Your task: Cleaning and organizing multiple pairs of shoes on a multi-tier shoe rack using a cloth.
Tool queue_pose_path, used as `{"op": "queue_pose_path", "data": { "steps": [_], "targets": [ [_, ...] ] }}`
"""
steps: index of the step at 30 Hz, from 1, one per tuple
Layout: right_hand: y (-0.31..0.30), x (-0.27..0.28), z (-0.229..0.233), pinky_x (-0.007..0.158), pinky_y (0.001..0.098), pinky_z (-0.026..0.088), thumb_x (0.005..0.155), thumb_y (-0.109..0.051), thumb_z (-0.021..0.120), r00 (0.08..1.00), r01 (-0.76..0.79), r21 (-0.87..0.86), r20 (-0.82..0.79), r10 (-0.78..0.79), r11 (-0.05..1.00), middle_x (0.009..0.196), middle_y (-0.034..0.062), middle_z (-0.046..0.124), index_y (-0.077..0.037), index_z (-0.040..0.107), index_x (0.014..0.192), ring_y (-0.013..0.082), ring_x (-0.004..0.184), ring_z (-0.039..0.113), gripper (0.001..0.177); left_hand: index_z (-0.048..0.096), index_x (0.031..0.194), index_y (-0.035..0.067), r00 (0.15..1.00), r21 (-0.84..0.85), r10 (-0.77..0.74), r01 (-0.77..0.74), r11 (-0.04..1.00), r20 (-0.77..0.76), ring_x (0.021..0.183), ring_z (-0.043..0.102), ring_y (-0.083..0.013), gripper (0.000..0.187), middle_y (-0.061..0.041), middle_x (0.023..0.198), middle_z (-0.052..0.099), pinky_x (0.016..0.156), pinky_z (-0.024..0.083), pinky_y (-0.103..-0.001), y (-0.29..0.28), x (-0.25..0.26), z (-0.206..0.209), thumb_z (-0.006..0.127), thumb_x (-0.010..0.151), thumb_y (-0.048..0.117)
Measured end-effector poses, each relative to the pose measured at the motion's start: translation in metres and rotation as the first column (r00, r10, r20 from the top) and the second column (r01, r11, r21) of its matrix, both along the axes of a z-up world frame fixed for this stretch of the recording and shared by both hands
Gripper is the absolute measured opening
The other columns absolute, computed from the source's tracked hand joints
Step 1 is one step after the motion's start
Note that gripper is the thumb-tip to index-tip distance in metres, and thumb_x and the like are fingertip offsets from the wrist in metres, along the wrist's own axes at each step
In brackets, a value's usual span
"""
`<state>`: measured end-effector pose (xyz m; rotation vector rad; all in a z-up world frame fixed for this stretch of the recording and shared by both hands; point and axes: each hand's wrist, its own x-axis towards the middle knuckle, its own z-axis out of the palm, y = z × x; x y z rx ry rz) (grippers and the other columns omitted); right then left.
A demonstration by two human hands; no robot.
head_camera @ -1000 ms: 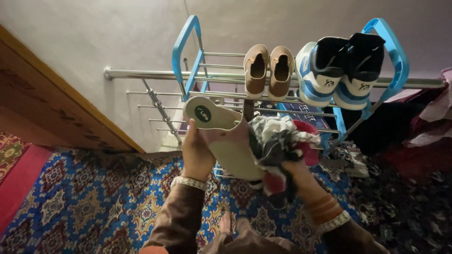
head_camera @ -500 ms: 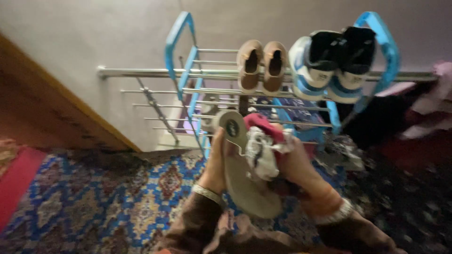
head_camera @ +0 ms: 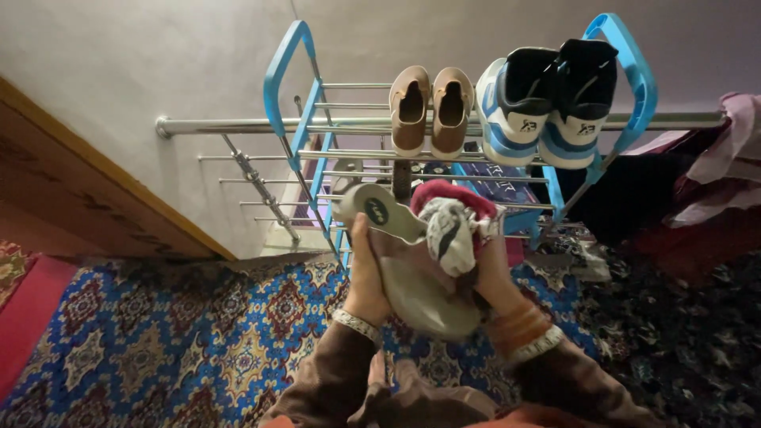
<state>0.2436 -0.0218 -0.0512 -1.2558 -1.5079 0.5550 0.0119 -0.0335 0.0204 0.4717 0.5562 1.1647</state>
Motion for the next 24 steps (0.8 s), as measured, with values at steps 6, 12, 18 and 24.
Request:
{"op": "queue_pose_path", "data": {
  "steps": [6, 12, 18, 24],
  "targets": [
    [0.001, -0.023, -0.005, 0.102, 0.045, 0.061, 0.1, -0.05, 0.06, 0.995, -0.078, 0.266, -0.044, 0.093, 0.961, 0.128, 0.014, 0.071, -0.006, 0.062, 0.13, 0.0288, 0.115, 0.072, 0.054, 0.04, 0.153, 0.011, 0.845, 0.147, 0.533, -0.532, 0.834, 0.032, 0.137, 0.05, -0.0274, 0.081, -0.009, 0.155, 0.049, 0.111, 0.045, -0.041, 0.031, -0.049, 0.006, 0.032, 0.097, 0.069],
    [-0.08, -0.095, 0.092, 0.098, 0.0499, 0.054, 0.075, -0.037, 0.081, 0.899, -0.414, 0.346, 0.302, 0.318, 0.842, 0.126, 0.0143, 0.067, -0.008, 0.066, 0.124, 0.0342, 0.121, 0.065, 0.06, 0.046, 0.146, 0.005, 0.812, 0.147, 0.583, -0.579, 0.802, 0.019, 0.128, 0.056, -0.0287, 0.074, -0.013, 0.147, 0.055, 0.108, 0.046, -0.041, 0.029, -0.047, -0.008, 0.026, 0.104, 0.062],
    [-0.068, -0.108, 0.071, 0.093, 0.0509, 0.05, 0.063, -0.021, 0.075, 0.775, -0.208, 0.063, 0.62, 0.125, 0.976, 0.125, 0.018, 0.065, -0.007, 0.063, 0.125, 0.0395, 0.12, 0.06, 0.065, 0.057, 0.136, -0.006, 0.781, 0.145, 0.58, -0.562, 0.814, -0.229, 0.113, 0.064, -0.0309, 0.076, -0.019, 0.134, 0.067, 0.102, 0.051, -0.041, 0.053, -0.052, -0.052, 0.027, 0.108, 0.058],
    [-0.036, -0.097, 0.025, 0.1, 0.0442, 0.055, 0.073, -0.021, 0.082, 0.979, -0.162, -0.022, 0.123, 0.163, 0.987, 0.129, 0.0155, 0.065, -0.006, 0.056, 0.131, 0.0311, 0.121, 0.064, 0.066, 0.051, 0.136, 0.0, 0.64, 0.16, 0.765, -0.764, 0.625, 0.068, 0.113, 0.062, -0.0229, 0.054, -0.008, 0.129, 0.062, 0.101, 0.054, -0.04, 0.065, -0.059, -0.017, 0.041, 0.104, 0.041]
  ]
}}
